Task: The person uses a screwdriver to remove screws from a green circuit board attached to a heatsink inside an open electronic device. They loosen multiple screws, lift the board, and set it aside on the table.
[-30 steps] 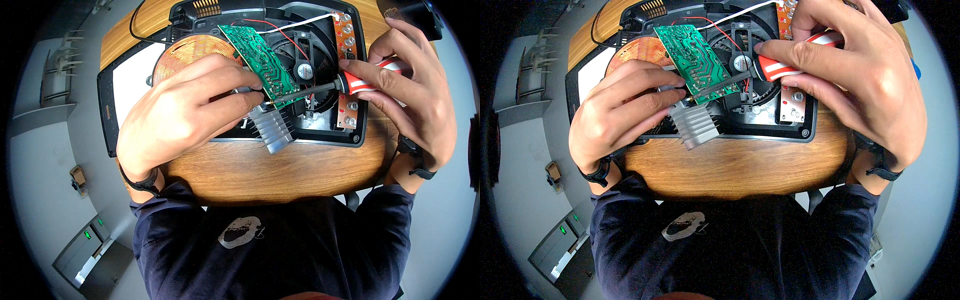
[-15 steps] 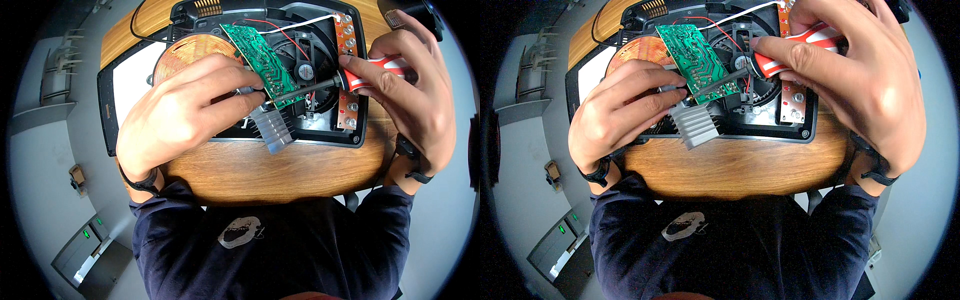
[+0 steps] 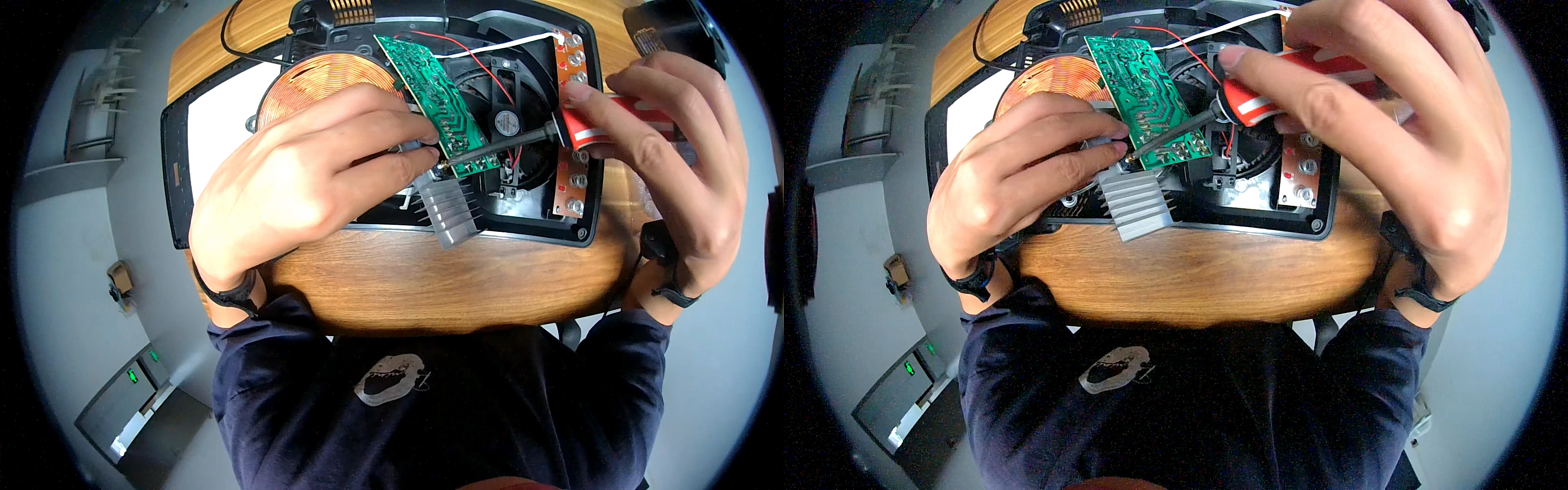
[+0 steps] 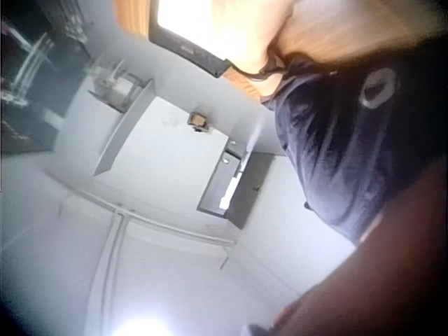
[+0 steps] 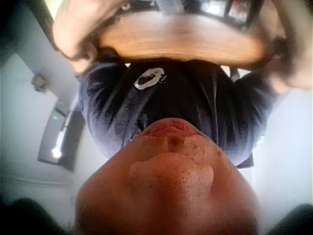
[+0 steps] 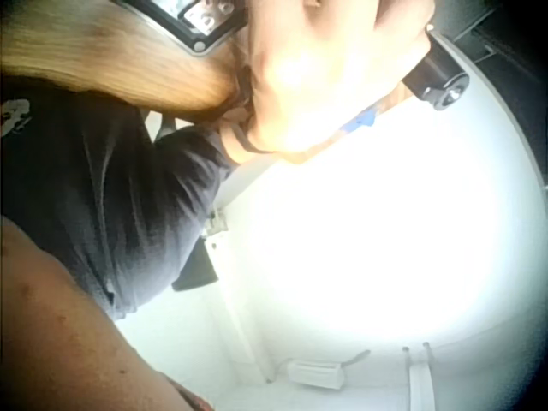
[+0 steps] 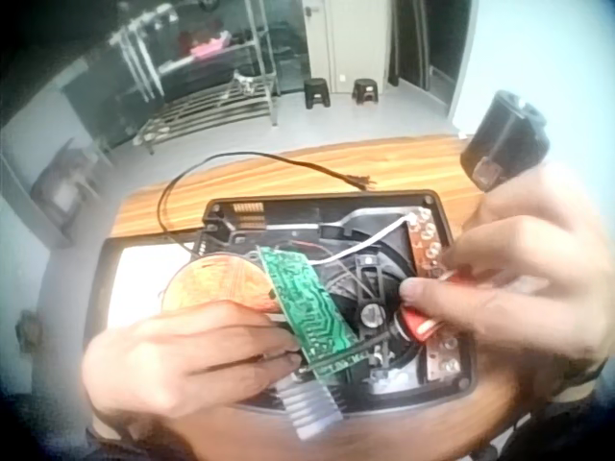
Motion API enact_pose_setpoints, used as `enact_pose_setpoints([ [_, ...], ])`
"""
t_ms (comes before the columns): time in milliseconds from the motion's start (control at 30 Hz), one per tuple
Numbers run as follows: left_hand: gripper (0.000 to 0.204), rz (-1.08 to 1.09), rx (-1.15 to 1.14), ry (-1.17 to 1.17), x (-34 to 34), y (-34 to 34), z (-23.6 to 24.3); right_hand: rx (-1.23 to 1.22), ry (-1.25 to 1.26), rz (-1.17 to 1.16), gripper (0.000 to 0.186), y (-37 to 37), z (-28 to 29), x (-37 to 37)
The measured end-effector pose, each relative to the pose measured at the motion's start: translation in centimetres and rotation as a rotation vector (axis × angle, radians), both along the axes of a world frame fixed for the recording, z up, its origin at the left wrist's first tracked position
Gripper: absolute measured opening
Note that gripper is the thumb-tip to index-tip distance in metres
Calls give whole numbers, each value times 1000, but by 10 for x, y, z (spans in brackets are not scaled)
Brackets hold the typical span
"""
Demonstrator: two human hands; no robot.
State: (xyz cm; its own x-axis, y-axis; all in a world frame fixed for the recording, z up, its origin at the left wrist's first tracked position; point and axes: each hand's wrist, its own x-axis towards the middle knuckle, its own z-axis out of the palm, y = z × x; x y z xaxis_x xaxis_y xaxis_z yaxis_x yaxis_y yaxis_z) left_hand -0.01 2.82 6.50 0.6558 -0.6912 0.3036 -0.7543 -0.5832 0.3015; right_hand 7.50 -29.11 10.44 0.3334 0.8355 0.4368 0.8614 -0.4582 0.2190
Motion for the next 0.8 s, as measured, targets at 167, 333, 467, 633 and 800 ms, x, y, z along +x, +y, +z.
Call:
enact_pose_setpoints([
  [167,38,6,-20,-21,2,3,-1,118,142,114,61,-19,11,15],
  [333,39,26,-1,-28,5,4,5,278,295,199,62,-38,5,32],
  [467,37,63,-35,-33,2,3,5,305,492,316,46,-51,2,47],
  [633,33,58,-54,-35,5,4,2,318,724,319,31,-65,-2,51],
  [800,30,75,-18,-10,2,2,5,349,815,202,39,-68,-1,52],
])
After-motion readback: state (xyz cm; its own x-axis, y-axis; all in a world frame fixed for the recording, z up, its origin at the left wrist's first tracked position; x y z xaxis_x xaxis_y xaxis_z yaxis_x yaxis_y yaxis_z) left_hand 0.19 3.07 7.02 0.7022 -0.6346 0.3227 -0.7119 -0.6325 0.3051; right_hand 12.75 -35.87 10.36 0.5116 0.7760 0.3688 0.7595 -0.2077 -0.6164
